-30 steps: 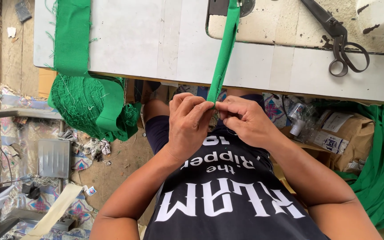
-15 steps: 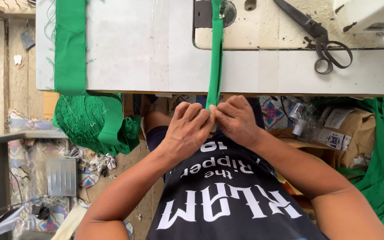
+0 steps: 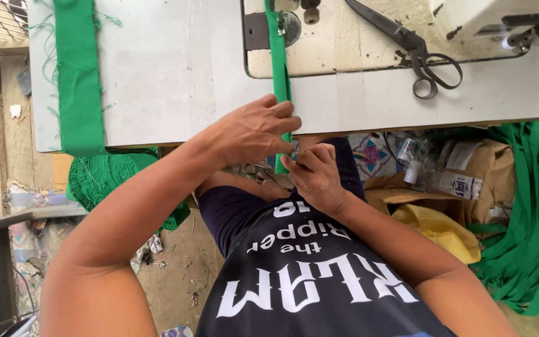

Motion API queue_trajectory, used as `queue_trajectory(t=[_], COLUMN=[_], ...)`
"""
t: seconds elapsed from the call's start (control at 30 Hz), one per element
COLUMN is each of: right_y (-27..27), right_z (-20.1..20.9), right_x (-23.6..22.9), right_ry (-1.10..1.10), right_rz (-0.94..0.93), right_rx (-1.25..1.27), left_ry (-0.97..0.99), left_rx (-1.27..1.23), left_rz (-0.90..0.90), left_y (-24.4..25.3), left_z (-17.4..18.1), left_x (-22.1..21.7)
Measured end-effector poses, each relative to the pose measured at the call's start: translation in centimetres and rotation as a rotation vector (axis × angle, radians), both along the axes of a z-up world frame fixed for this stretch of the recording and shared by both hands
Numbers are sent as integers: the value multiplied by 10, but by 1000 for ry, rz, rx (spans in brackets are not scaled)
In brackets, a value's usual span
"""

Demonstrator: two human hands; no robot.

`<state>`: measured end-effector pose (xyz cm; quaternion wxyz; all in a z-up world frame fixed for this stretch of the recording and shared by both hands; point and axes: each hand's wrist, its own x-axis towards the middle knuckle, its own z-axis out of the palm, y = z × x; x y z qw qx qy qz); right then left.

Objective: Folding green fabric strips in half lengthwise and aligning them on a sewing machine table

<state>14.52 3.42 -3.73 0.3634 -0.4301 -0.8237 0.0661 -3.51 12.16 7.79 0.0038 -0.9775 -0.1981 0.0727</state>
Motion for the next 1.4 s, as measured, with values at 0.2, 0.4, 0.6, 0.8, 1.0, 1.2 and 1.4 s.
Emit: queue_trajectory(t=[0.2, 0.4, 0.6, 0.8, 1.0, 1.2, 1.4], right_y=[17, 9, 9, 16, 28, 33, 33], right_z=[-35, -52, -31, -45, -8, -6, -4], right_x=[13, 14, 13, 17, 22, 25, 24], right_ry=[198, 197, 88, -76, -136, -314, -333], right_rz=[208, 168, 139, 146, 190, 351, 348], right_rx=[134, -22, 30, 57, 108, 224, 312], left_ry=[-232, -146, 56, 16, -25, -16, -28], left_rx=[128, 166, 188, 314, 382, 200, 148], left_rz=[13, 7, -84, -154, -222, -203, -128], left_y=[22, 20, 20, 28, 33, 37, 45], left_z=[-54, -38, -24, -50, -45, -22, -52], left_x=[-15, -6, 5, -5, -6, 5, 4])
